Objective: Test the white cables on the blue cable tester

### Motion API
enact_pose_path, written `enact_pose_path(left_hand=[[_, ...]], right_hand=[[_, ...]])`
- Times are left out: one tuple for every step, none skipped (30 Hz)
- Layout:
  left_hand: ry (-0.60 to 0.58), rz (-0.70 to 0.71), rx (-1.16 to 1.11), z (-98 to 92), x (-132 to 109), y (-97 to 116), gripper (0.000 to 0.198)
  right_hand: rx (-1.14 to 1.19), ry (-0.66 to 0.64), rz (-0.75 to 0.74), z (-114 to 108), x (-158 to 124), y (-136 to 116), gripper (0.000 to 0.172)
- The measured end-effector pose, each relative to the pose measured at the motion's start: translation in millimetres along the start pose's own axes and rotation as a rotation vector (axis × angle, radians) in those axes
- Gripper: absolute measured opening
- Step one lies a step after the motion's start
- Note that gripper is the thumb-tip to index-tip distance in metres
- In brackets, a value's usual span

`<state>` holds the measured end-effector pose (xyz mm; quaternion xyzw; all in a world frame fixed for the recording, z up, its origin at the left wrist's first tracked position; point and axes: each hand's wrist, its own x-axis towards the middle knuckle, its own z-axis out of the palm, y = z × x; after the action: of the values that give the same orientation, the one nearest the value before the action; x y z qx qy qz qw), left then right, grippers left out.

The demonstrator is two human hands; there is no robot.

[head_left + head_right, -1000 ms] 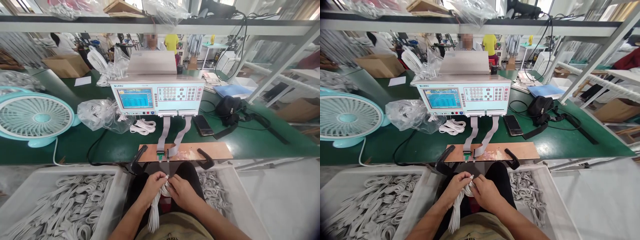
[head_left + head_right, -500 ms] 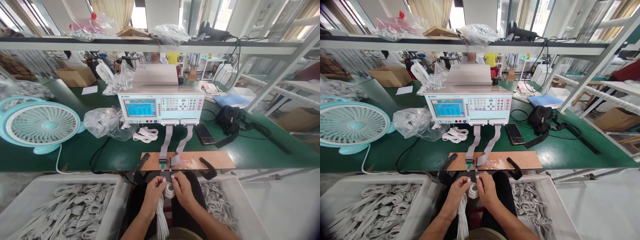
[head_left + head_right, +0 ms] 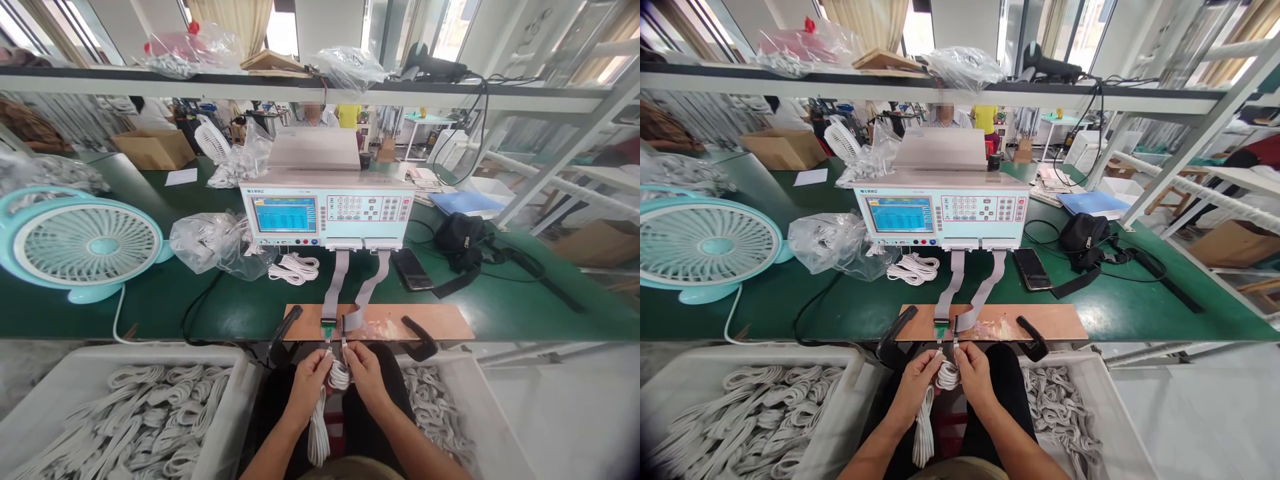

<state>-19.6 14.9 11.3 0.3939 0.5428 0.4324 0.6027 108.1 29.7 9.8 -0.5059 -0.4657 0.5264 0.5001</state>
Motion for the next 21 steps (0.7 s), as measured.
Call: enact_pose_path(left_hand=[[-0.018, 0.018, 0.020, -1.7, 1, 0, 0.029], [-0.035, 0.035, 0.039, -3.5, 3, 1, 0.029], [-0.052, 0.051, 0.057, -5.2, 4, 2, 0.029], [-0.070, 0.064, 0.072, -6.9, 5, 3, 0.029], [-0.086, 0.075, 0.084, -8.7, 6, 4, 0.029], [-0.103, 0.082, 0.095, -10.5, 8, 5, 0.029], [-0.119, 0.088, 0.106, -12.5, 9, 6, 0.029], [-0.133, 0.091, 0.118, -14.4, 10, 6, 0.029], [-0.143, 0.094, 0.132, -16.2, 11, 7, 0.029], [-0.148, 0.097, 0.145, -17.8, 12, 6, 0.029], [-0.147, 0.097, 0.156, -19.2, 13, 6, 0.029], [-0.143, 0.093, 0.161, -20.1, 14, 5, 0.030], [-0.138, 0.086, 0.158, -20.6, 15, 4, 0.029], [-0.136, 0.077, 0.148, -20.7, 16, 3, 0.029], [-0.134, 0.067, 0.134, -20.4, 17, 2, 0.028], [-0.130, 0.056, 0.118, -19.8, 18, 2, 0.027], [-0.123, 0.048, 0.103, -19.0, 19, 1, 0.026], [-0.106, 0.042, 0.089, -17.9, 20, 0, 0.024], [-0.083, 0.038, 0.075, -16.8, 21, -1, 0.024], [-0.058, 0.034, 0.062, -15.5, 22, -2, 0.024], [-0.036, 0.033, 0.049, -14.0, 22, -2, 0.024]], right_hand=[[-0.001, -0.005, -0.003, 0, 0, -1, 0.025], [0.000, -0.007, -0.005, 0, 0, -2, 0.024], [0.005, -0.008, -0.004, 0, 0, -2, 0.024], [0.015, -0.007, 0.002, 0, -1, -2, 0.024], [0.035, -0.008, 0.018, 0, -1, -2, 0.024], [0.068, -0.006, 0.044, 1, 0, -2, 0.025], [0.112, -0.008, 0.079, 2, 0, -2, 0.025], [0.159, -0.013, 0.121, 2, 0, -2, 0.024], [0.206, -0.015, 0.163, 4, 0, -2, 0.024], [0.246, -0.012, 0.198, 5, 1, -2, 0.024], [0.275, -0.004, 0.221, 6, 1, -2, 0.024], [0.294, 0.008, 0.235, 7, 1, -3, 0.024], [0.306, 0.017, 0.242, 8, 2, -5, 0.025], [0.319, 0.027, 0.244, 9, 2, -6, 0.025], [0.334, 0.030, 0.244, 10, 2, -7, 0.025], [0.347, 0.028, 0.244, 10, 2, -9, 0.026], [0.357, 0.026, 0.243, 11, 2, -10, 0.026], [0.364, 0.027, 0.241, 11, 2, -11, 0.027], [0.366, 0.031, 0.239, 12, 2, -12, 0.027], [0.365, 0.036, 0.239, 12, 2, -12, 0.027], [0.361, 0.041, 0.239, 12, 2, -12, 0.027]])
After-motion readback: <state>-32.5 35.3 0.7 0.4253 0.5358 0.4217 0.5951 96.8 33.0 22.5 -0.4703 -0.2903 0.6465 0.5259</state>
